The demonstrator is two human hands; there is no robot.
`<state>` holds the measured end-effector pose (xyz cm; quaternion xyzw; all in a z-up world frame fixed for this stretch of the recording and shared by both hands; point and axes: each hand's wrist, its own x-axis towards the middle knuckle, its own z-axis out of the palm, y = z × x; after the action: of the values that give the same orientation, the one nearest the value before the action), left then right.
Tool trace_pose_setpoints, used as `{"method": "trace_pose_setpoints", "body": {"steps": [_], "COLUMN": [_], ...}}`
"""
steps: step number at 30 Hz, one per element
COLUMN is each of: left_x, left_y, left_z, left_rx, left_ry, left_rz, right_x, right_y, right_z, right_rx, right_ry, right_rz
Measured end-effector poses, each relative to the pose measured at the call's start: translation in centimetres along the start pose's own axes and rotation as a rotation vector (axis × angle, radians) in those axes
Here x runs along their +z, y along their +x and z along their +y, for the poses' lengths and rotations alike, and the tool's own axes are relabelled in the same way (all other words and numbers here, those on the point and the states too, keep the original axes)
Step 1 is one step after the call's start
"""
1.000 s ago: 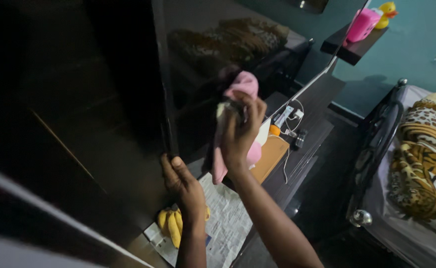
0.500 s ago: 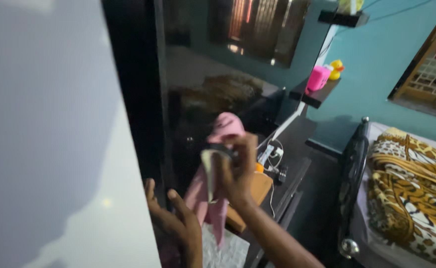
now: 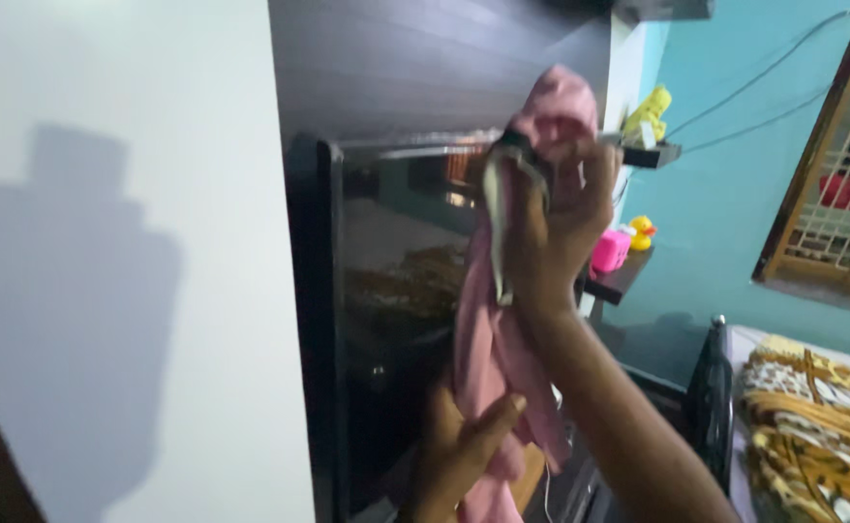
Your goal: The person wipes the front and edges of a flat-screen TV with a pink cloth, then cleans a white router and a cardboard box on the TV stand. The person uses a pink cloth to wipe the surfaces.
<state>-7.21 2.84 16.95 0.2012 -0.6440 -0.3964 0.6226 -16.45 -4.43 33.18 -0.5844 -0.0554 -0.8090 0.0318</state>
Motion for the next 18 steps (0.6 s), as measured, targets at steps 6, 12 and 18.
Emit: {"method": "trace_pose_setpoints", "body": {"steps": [6,12,18], "left_x": [1.6,1.5,1.2], "left_y": [8.4,12.4,12.0], "left_z": [2.9,3.4,3.0], "left_rx": [0.406,0.480,0.517], "left_ry": [0.410,0.588,0.492], "left_rz": [0.514,0.522,0.362], "right_x": [3.8,8.7,9.3], "right_y": [10.9,12.0,11.7], "right_z": [8.3,8.8,7.6], "right_rx": [-0.292,0.521,0.613], "right_ry": [-0.621,-0.773,-0.935], "right_rz": [-0.148,-1.287,-1.410]}}
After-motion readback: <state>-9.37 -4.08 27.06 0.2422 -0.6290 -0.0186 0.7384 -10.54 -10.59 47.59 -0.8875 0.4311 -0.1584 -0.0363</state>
